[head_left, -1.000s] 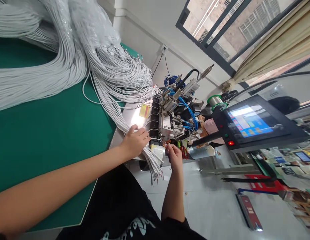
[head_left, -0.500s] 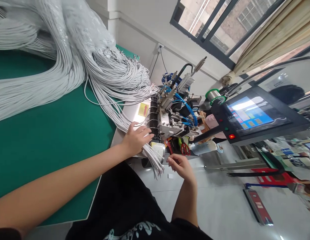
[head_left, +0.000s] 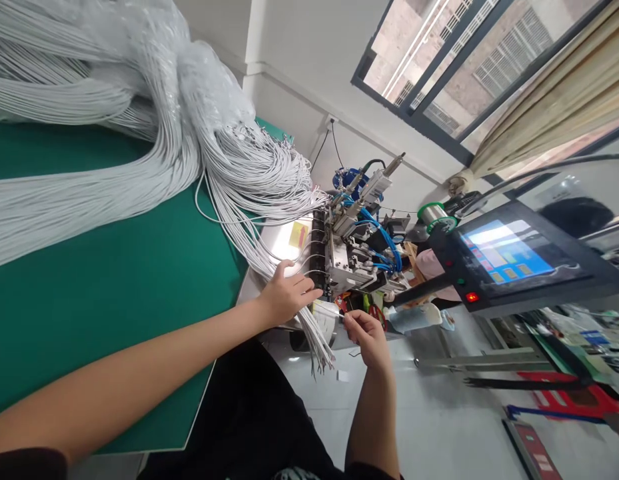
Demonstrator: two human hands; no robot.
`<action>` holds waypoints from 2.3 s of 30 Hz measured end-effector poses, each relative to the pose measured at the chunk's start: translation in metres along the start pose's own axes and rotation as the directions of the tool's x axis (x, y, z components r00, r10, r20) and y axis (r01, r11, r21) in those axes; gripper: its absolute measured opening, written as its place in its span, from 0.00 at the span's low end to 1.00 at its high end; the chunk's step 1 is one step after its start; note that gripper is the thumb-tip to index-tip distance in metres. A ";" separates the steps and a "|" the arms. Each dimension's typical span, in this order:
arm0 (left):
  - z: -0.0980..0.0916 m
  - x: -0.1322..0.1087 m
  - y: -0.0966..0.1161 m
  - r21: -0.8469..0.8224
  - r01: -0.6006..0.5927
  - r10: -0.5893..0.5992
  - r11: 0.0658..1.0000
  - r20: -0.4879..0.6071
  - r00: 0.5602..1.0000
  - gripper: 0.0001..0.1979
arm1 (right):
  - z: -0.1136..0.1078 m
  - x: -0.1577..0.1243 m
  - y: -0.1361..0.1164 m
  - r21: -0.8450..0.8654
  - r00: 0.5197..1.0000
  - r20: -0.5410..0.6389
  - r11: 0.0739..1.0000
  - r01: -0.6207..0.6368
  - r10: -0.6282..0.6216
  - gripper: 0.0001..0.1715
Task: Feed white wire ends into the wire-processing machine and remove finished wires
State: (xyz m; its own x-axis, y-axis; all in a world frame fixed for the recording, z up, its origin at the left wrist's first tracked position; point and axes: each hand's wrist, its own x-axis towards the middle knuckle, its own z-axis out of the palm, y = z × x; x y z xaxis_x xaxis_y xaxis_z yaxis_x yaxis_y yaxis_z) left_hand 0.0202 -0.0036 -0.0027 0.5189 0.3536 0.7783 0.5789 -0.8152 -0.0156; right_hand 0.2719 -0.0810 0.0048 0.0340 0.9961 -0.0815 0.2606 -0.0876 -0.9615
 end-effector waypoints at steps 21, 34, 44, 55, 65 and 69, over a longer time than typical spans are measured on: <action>0.001 0.000 -0.003 -0.029 -0.061 0.061 0.998 0.001 0.998 0.12 | 0.030 0.059 0.004 0.427 0.975 -0.202 0.888 0.169 -0.088 0.21; 0.000 -0.001 -0.003 -0.016 -0.011 0.011 1.000 -0.013 1.000 0.15 | 0.024 0.053 0.004 -0.039 0.941 -0.278 0.981 0.189 -0.193 0.16; 0.001 0.000 0.001 0.032 0.084 -0.085 0.996 0.009 0.996 0.16 | 0.026 0.058 0.003 -0.356 0.942 -0.144 0.904 0.236 -0.303 0.18; -0.001 0.001 0.002 0.040 0.119 -0.121 0.992 0.070 0.990 0.15 | 0.031 0.062 0.011 0.002 0.981 -0.145 0.992 0.128 -0.127 0.18; -0.002 0.001 0.001 0.049 0.127 -0.132 0.991 0.098 0.986 0.15 | 0.046 0.065 0.023 0.294 0.984 -0.165 0.956 -0.017 0.068 0.20; -0.002 0.000 0.001 0.054 0.116 -0.122 0.992 0.124 0.985 0.14 | 0.040 0.057 0.020 0.236 0.981 -0.189 0.972 0.003 0.043 0.23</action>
State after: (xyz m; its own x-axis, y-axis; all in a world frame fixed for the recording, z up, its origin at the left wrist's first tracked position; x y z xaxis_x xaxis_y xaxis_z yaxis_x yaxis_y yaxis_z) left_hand 0.0194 -0.0052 -0.0010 0.5188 0.5044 0.6902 0.6679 -0.7431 0.0410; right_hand 0.2402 -0.0253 -0.0299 0.2272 0.9712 -0.0716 0.0252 -0.0793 -0.9965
